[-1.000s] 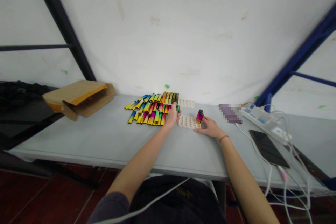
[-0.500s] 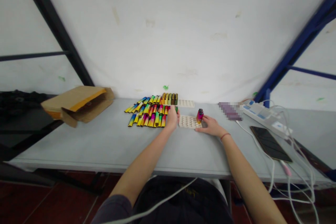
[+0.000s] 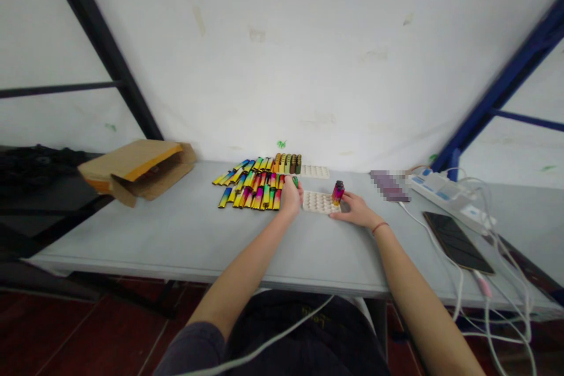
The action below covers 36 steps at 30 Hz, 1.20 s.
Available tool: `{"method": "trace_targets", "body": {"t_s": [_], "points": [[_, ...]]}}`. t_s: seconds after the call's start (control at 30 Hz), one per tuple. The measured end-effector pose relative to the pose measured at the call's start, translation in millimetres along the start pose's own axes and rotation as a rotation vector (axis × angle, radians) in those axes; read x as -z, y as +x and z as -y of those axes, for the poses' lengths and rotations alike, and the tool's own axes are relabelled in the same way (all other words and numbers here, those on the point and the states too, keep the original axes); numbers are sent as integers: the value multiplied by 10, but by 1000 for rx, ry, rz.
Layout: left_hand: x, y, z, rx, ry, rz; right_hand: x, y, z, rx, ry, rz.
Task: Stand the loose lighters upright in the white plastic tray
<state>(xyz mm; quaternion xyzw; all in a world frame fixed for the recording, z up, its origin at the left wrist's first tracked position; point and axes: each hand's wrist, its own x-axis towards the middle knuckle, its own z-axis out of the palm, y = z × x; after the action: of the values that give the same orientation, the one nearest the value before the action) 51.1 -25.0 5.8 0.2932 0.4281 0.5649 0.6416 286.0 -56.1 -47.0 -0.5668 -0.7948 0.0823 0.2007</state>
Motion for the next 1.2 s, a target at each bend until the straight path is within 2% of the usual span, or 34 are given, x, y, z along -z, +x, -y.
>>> {"method": "trace_targets", "body": {"t_s": [0.1,0.23,0.3,0.47,0.53,0.67,0.83,1.03,1.2], "points": [[4,7,20,-30,43,-35,-3,6,1,20,-4,-37],[4,34,127,-68,175,88,-40,11,-27,26,18,-71],[3,29,219,-212,306,164,-59,13,-39,22,35,-76],[-22,-91,392,-713,615,346,-55,18,-23,7,52,-65],[-50,-146,411,-824,688,398,-43,17,-7,5,57,-53],[-95,-196,438,-775,738,523,-36,10,15,5,69,-40],[-75,-185,471,-768,890,598,-53,9,20,1,72,-57],[-78,-196,449,-831,1042,591,-75,21,-10,17,62,-63],[-141,-249,445,-857,1160,490,-94,27,-32,34,68,-75]]}}
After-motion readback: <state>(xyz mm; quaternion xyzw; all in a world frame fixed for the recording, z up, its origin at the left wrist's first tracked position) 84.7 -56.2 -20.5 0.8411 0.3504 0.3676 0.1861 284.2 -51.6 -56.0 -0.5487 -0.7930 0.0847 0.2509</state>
